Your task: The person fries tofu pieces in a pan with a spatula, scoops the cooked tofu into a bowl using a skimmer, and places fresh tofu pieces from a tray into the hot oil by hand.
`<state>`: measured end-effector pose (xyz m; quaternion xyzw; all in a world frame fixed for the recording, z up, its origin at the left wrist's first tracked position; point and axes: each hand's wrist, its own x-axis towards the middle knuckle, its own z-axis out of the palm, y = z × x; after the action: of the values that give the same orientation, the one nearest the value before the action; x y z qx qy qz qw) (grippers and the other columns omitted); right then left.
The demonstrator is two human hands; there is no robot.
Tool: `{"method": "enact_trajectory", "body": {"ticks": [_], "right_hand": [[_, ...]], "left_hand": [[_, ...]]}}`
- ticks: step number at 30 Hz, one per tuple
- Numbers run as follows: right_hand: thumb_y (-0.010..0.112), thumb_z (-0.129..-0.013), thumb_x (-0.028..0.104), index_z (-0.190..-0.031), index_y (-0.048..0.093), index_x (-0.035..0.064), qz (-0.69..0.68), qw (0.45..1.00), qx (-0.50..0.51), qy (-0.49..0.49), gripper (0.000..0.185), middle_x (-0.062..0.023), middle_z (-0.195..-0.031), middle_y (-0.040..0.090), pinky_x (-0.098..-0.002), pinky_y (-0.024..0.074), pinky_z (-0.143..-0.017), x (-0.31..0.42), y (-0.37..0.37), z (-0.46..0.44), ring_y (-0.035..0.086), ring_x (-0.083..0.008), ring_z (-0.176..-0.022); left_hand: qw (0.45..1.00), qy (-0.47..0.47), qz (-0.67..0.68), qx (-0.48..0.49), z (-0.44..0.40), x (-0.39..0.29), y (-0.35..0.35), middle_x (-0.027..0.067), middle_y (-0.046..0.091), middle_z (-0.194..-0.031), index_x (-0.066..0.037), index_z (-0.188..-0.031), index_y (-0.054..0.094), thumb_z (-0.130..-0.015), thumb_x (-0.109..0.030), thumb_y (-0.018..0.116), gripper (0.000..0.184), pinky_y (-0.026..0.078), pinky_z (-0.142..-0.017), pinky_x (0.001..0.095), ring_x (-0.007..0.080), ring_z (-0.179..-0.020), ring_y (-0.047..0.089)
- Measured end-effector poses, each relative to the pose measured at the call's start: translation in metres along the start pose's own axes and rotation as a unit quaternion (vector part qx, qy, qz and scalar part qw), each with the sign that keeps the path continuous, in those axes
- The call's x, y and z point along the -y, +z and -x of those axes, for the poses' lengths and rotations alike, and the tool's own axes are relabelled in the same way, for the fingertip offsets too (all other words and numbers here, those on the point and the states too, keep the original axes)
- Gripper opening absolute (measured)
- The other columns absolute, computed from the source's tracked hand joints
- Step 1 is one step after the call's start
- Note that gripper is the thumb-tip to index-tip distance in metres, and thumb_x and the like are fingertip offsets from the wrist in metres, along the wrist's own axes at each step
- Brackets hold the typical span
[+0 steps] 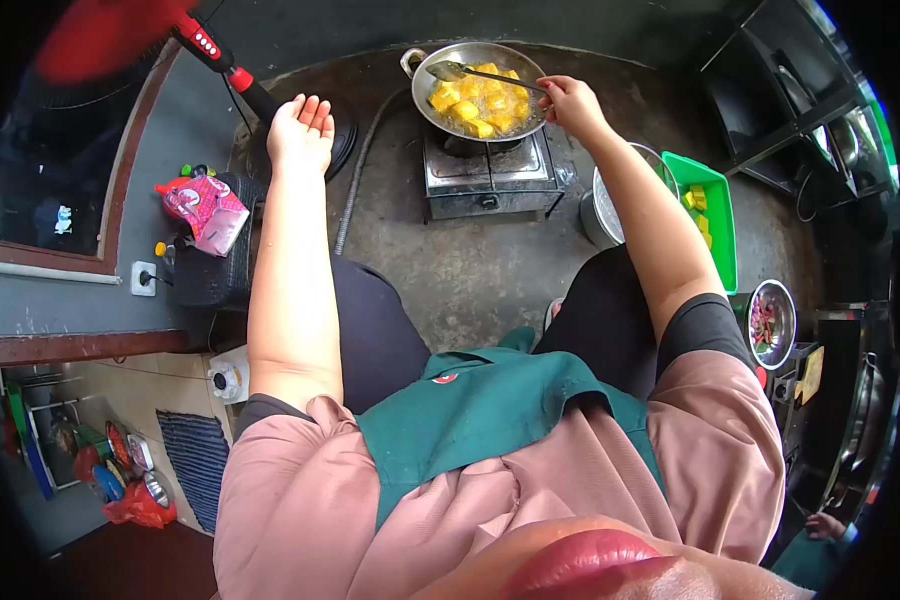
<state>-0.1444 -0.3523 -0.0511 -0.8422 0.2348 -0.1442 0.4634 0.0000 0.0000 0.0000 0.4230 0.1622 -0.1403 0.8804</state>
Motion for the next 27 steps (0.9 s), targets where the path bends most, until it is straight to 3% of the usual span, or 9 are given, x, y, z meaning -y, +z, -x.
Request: {"method": "enact_trajectory", "body": {"ticks": [5,9,12,15,27], "right_hand": [[0.048,-0.091,0.018,-0.11,0.063,0.0024,0.058,0.997,-0.011,-0.046,0.029,-0.0102,-0.075,0.069,-0.0307,0.0517,-0.06,0.003,0.011,0.004,0.064,-0.0169,-0.056],[0.05,-0.087,0.018,-0.103,0.067,0.0039,0.154,0.985,-0.01,-0.082,0.028,-0.0124,-0.078,0.069,-0.0354,0.0519,-0.072,0.001,0.009,0.004,0.067,-0.0262,-0.07],[0.05,-0.084,0.018,-0.1,0.068,0.004,0.145,0.989,0.005,-0.042,0.028,-0.0152,-0.083,0.068,-0.0375,0.0506,-0.078,0.002,0.006,0.002,0.066,-0.0307,-0.08],[0.05,-0.084,0.018,-0.101,0.068,0.0043,0.186,0.981,-0.007,-0.063,0.028,-0.0171,-0.088,0.068,-0.0381,0.0499,-0.081,0.0,0.003,0.0,0.065,-0.0314,-0.084],[0.051,-0.086,0.02,-0.1,0.069,0.0071,0.221,0.972,-0.034,-0.078,0.026,-0.0166,-0.095,0.067,-0.0398,0.0491,-0.083,0.017,-0.011,0.011,0.063,-0.033,-0.089]], "left_hand": [[1.0,0.002,-0.001,-0.001,0.005,-0.001,0.005,0.0038,0.06,-0.093,-0.007,-0.104,0.056,-0.087,-0.016,0.056,0.019,0.046,-0.08,0.0336,0.0204,-0.089,0.059],[1.0,0.001,-0.002,0.0,0.003,-0.001,0.002,0.0038,0.06,-0.093,-0.007,-0.103,0.056,-0.087,-0.016,0.056,0.019,0.046,-0.081,0.0335,0.0203,-0.089,0.059],[1.0,0.003,-0.001,0.003,0.002,-0.002,0.0,0.0038,0.06,-0.093,-0.006,-0.103,0.056,-0.087,-0.016,0.056,0.019,0.046,-0.081,0.0335,0.0203,-0.089,0.059],[1.0,0.002,0.0,0.002,0.003,-0.003,0.0,0.0037,0.06,-0.092,-0.006,-0.103,0.056,-0.087,-0.016,0.056,0.019,0.046,-0.081,0.0334,0.0203,-0.089,0.059],[1.0,0.0,-0.001,-0.004,0.004,-0.001,0.002,0.0042,0.061,-0.091,-0.007,-0.101,0.057,-0.087,-0.015,0.056,0.017,0.046,-0.079,0.0333,0.0205,-0.086,0.06]]}}
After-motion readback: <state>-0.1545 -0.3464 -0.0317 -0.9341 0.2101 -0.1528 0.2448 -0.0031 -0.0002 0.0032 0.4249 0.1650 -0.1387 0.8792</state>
